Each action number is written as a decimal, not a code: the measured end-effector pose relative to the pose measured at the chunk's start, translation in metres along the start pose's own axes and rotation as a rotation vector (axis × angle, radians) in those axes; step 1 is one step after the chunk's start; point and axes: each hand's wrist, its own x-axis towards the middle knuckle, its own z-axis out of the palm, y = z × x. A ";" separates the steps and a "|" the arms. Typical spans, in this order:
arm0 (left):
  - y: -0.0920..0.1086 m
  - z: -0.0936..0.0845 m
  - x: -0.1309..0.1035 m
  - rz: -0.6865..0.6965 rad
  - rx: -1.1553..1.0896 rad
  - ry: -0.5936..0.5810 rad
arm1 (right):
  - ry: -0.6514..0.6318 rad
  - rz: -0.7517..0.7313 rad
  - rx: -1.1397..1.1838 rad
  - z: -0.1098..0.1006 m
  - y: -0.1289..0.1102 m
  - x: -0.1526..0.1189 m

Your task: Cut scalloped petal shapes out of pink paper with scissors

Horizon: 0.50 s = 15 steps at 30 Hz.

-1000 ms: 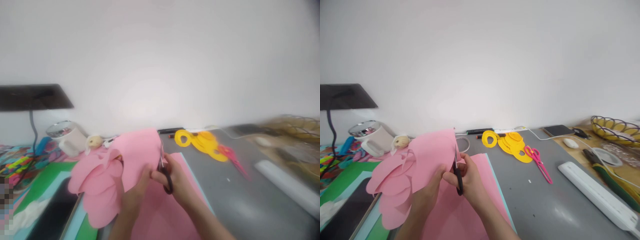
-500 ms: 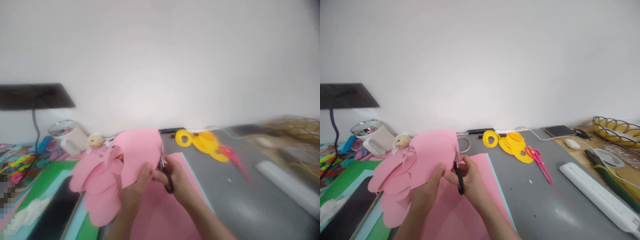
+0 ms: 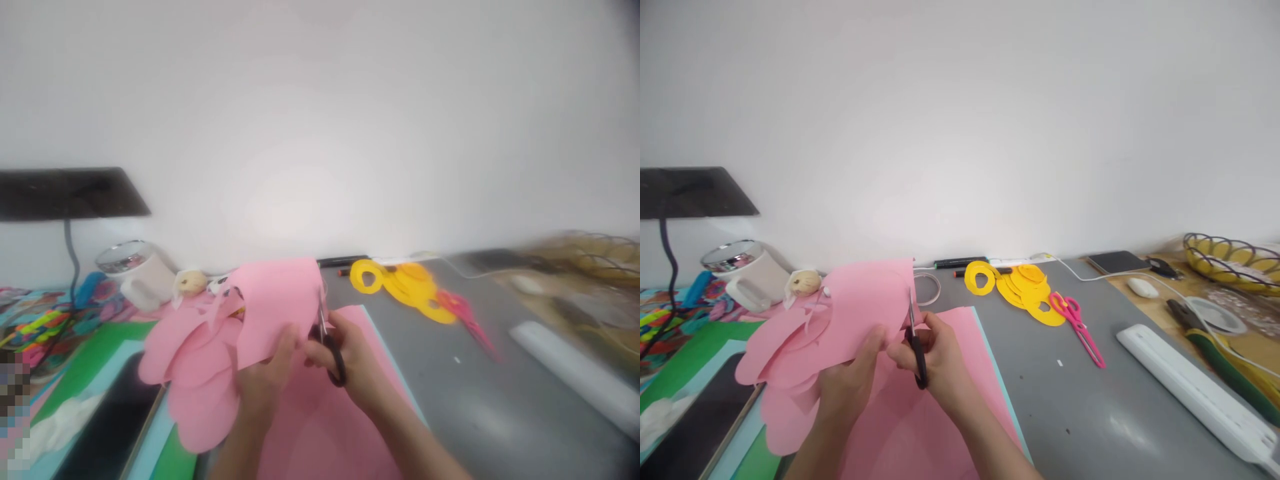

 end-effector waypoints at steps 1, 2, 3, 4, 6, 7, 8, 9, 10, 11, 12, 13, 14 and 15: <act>0.003 0.001 0.001 -0.014 -0.021 0.003 | 0.002 0.000 -0.001 0.000 -0.001 0.000; 0.005 0.001 0.002 -0.021 -0.042 0.004 | 0.006 0.000 -0.003 0.001 -0.001 0.000; 0.007 0.001 0.003 -0.028 -0.057 0.000 | 0.011 0.002 -0.005 0.001 -0.001 0.000; 0.008 0.001 0.004 -0.032 -0.066 -0.004 | 0.018 0.005 -0.007 0.001 -0.002 0.000; 0.008 0.001 0.005 -0.040 -0.069 0.005 | 0.033 0.016 -0.012 0.002 -0.002 0.001; 0.008 0.001 0.005 -0.035 -0.079 0.001 | 0.037 0.020 -0.013 0.002 -0.002 0.001; 0.007 0.001 0.006 -0.026 -0.099 -0.013 | 0.038 0.021 -0.014 0.002 -0.002 0.000; 0.007 0.001 0.006 -0.016 -0.127 -0.029 | 0.035 0.018 -0.013 0.003 -0.002 0.000; 0.005 0.001 0.006 -0.008 -0.153 -0.042 | 0.030 0.013 -0.013 0.003 -0.002 0.000; 0.003 0.001 0.007 -0.007 -0.178 -0.054 | 0.025 0.011 -0.014 0.004 -0.002 0.000; 0.001 0.001 0.008 -0.011 -0.197 -0.066 | 0.021 0.013 -0.016 0.004 -0.001 -0.001; -0.001 0.002 0.008 -0.018 -0.199 -0.059 | 0.020 0.020 -0.018 0.004 -0.001 -0.001; -0.003 0.002 0.009 -0.009 -0.187 -0.037 | 0.018 0.025 -0.018 0.004 0.000 -0.001; -0.005 0.002 0.009 0.009 -0.167 -0.019 | 0.013 0.027 -0.014 0.003 0.000 -0.001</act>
